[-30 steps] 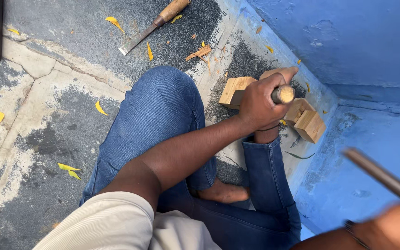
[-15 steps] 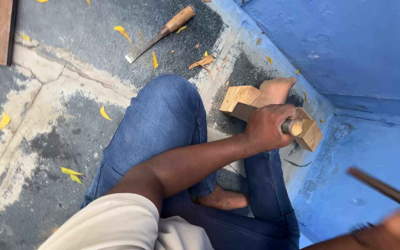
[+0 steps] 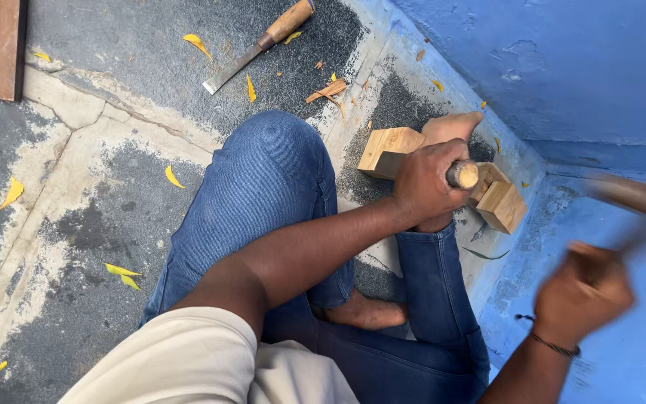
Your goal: The person sits cross-legged on a concrete floor and carves small wooden blocks using a chisel and hammer. They hold the chisel against the wood and strike it repeatedly to shape the blocks, occasionally adjusting the wood's position.
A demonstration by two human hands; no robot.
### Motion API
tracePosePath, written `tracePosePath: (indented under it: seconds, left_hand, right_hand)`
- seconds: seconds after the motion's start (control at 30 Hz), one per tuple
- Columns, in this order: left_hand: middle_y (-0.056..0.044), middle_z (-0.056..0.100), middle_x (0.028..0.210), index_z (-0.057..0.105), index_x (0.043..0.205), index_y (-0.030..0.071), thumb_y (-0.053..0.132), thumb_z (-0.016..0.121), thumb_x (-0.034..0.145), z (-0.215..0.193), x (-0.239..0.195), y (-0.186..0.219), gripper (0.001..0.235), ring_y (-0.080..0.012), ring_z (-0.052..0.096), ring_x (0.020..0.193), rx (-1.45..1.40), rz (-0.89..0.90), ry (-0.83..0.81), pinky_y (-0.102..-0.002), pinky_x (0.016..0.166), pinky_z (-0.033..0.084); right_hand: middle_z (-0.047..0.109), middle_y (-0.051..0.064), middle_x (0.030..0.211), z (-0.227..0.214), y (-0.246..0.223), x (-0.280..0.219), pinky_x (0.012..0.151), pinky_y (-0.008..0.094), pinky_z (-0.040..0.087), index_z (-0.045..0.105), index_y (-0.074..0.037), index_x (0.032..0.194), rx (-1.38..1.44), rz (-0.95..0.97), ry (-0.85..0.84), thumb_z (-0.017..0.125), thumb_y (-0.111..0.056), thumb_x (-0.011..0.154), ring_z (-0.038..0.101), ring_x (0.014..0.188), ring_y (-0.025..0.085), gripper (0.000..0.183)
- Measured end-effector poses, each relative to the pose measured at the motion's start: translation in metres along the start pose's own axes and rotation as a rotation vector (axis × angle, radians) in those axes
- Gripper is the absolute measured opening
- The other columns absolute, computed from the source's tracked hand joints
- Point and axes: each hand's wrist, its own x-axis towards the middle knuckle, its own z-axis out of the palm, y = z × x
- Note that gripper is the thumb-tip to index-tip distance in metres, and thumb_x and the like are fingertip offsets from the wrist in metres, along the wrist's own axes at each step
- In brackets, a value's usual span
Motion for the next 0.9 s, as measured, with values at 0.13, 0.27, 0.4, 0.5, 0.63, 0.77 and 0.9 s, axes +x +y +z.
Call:
tracePosePath:
  seconds: [0.13,0.27,0.4,0.5,0.63,0.77,0.9]
  left_hand:
    - [-0.009,0.066,0.084,0.057,0.091,0.011,0.019,0.076,0.071,0.002,0.008,-0.001,0.029,-0.0313,0.069,0.082,0.013,0.044,-0.007,-0.043,0.072,0.053]
    - [-0.007,0.066,0.084,0.056,0.091,0.013,0.023,0.078,0.077,0.004,0.003,-0.005,0.028,-0.0297,0.070,0.083,0.021,0.037,-0.011,-0.043,0.072,0.053]
    - [-0.007,0.064,0.080,0.055,0.088,0.012,0.021,0.079,0.074,0.002,0.004,-0.005,0.029,-0.0275,0.070,0.078,0.048,0.012,-0.072,-0.044,0.069,0.052]
    - [-0.007,0.063,0.077,0.053,0.087,0.012,0.022,0.080,0.075,-0.001,0.004,-0.006,0.032,-0.0274,0.069,0.075,0.066,-0.003,-0.123,-0.044,0.067,0.052]
    - [-0.007,0.067,0.083,0.056,0.093,0.014,0.023,0.079,0.082,0.006,0.005,-0.008,0.026,-0.0281,0.071,0.080,0.036,-0.064,-0.053,-0.044,0.071,0.055]
    - [-0.010,0.071,0.088,0.062,0.102,0.014,0.022,0.078,0.073,0.006,0.023,-0.004,0.033,-0.0317,0.073,0.086,0.098,-0.072,-0.042,-0.045,0.075,0.058]
    - [-0.011,0.074,0.089,0.065,0.109,0.015,0.025,0.080,0.074,0.005,0.021,0.014,0.039,-0.0333,0.072,0.086,0.171,-0.083,-0.227,-0.048,0.072,0.057]
  right_hand:
    - [0.067,0.011,0.084,-0.009,0.018,0.000,0.072,0.035,0.052,0.068,-0.003,0.097,0.429,0.257,0.156,0.063,0.003,0.100,0.064,0.074,0.022,0.007]
    - [0.065,0.011,0.082,-0.002,0.006,-0.011,0.069,0.036,0.051,0.066,-0.004,0.094,0.001,0.070,-0.003,0.063,0.002,0.098,0.063,0.071,0.025,0.008]
    - [0.063,0.012,0.079,0.021,-0.012,0.004,0.066,0.038,0.050,0.064,-0.004,0.090,-0.450,-0.175,-0.155,0.063,0.001,0.097,0.061,0.069,0.027,0.009]
    - [0.061,0.012,0.078,0.024,-0.025,-0.004,0.064,0.039,0.049,0.062,-0.005,0.087,-0.436,-0.168,-0.159,0.062,0.000,0.095,0.060,0.067,0.029,0.010]
    - [0.058,0.013,0.073,0.010,-0.030,-0.016,0.061,0.039,0.045,0.058,0.002,0.087,-0.156,0.104,0.003,0.060,0.006,0.101,0.053,0.063,0.024,0.014]
    - [0.053,0.010,0.071,-0.002,-0.058,0.001,0.053,0.033,0.039,0.053,0.000,0.088,0.327,0.349,0.278,0.056,0.000,0.106,0.047,0.056,0.017,0.018]
    - [0.048,0.005,0.070,-0.011,-0.103,0.011,0.044,0.027,0.034,0.047,-0.005,0.088,0.529,0.529,0.347,0.054,-0.009,0.111,0.041,0.049,0.009,0.024]
